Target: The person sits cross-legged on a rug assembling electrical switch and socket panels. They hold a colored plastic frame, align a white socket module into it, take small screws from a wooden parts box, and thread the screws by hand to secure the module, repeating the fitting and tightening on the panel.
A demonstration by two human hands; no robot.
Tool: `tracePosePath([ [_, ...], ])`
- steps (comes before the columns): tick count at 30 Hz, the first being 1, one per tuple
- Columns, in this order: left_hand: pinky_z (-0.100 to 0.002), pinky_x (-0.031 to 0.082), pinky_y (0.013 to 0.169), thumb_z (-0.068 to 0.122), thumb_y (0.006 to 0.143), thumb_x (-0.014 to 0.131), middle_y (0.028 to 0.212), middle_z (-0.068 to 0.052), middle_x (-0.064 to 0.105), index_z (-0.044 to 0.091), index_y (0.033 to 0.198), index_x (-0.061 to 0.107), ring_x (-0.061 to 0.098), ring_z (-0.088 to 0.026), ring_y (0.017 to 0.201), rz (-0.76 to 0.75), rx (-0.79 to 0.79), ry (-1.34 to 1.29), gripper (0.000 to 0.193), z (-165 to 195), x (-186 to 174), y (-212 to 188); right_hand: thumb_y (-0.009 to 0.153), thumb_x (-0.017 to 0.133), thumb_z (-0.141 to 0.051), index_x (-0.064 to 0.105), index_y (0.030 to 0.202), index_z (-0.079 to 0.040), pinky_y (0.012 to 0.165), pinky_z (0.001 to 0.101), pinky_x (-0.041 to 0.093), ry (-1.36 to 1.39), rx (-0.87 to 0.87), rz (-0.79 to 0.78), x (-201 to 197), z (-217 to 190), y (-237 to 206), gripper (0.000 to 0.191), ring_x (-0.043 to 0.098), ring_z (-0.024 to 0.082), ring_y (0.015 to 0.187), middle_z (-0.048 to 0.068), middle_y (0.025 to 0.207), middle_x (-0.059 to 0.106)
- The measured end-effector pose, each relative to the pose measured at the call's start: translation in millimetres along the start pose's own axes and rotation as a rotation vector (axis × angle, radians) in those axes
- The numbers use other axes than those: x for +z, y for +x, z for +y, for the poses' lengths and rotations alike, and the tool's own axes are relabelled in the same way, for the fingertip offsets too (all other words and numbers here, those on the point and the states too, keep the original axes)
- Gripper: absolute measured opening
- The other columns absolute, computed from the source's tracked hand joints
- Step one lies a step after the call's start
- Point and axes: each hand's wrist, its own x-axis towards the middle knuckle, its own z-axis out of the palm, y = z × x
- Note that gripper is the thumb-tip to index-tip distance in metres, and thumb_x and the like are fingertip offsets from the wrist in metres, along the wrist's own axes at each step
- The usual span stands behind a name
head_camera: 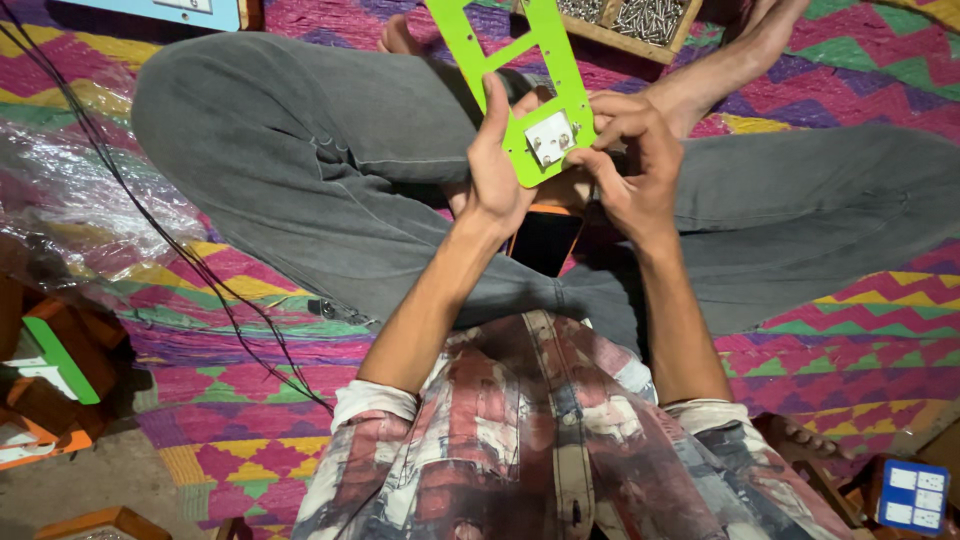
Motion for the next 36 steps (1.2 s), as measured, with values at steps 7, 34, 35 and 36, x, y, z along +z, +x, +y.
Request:
tracePosePath([
  [7, -0.033, 0.053, 0.090, 0.072, 0.105, 0.027, 0.107, -0.011, 0.068, 0.000, 0.117, 0.058, 0.066, -0.018, 0.096, 0.026, 0.050, 0.044, 0.079, -10, -6, 6, 0.098, 0.078, 0.009, 0.063, 0.120, 0.001, 0.102, 0.0332, 0.057, 0.014, 0.095, 0.025, -1, 3, -3, 0.027, 0.069, 0.023, 0.117, 0.014, 0.124, 0.070],
  [34, -0.032, 0.055, 0.089, 0.070, 0.103, 0.027, 0.104, -0.011, 0.070, 0.003, 0.106, 0.058, 0.067, -0.017, 0.093, -0.011, 0.059, 0.057, 0.074, -13, -7, 10, 0.085, 0.082, 0.010, 0.075, 0.107, -0.005, 0.093, 0.0381, 0.051, -0.377, -0.127, 0.061, -2, -25, 13, 0.027, 0.061, 0.029, 0.106, 0.010, 0.104, 0.062],
  [35, -0.031, 0.054, 0.086, 0.070, 0.105, 0.027, 0.102, -0.011, 0.069, 0.003, 0.107, 0.058, 0.066, -0.016, 0.091, -0.019, 0.069, 0.054, 0.074, -13, -7, 11, 0.086, 0.080, 0.012, 0.075, 0.107, -0.004, 0.091, 0.0372, 0.051, -0.390, -0.129, 0.058, -2, -25, 13, 0.027, 0.061, 0.029, 0.106, 0.010, 0.105, 0.062],
  [36, -0.031, 0.053, 0.084, 0.070, 0.107, 0.027, 0.100, -0.010, 0.068, 0.003, 0.107, 0.059, 0.065, -0.016, 0.089, -0.027, 0.079, 0.052, 0.074, -12, -7, 11, 0.086, 0.077, 0.015, 0.075, 0.107, -0.004, 0.089, 0.0364, 0.051, -0.403, -0.130, 0.056, -1, -25, 12, 0.028, 0.061, 0.029, 0.106, 0.011, 0.106, 0.062],
])
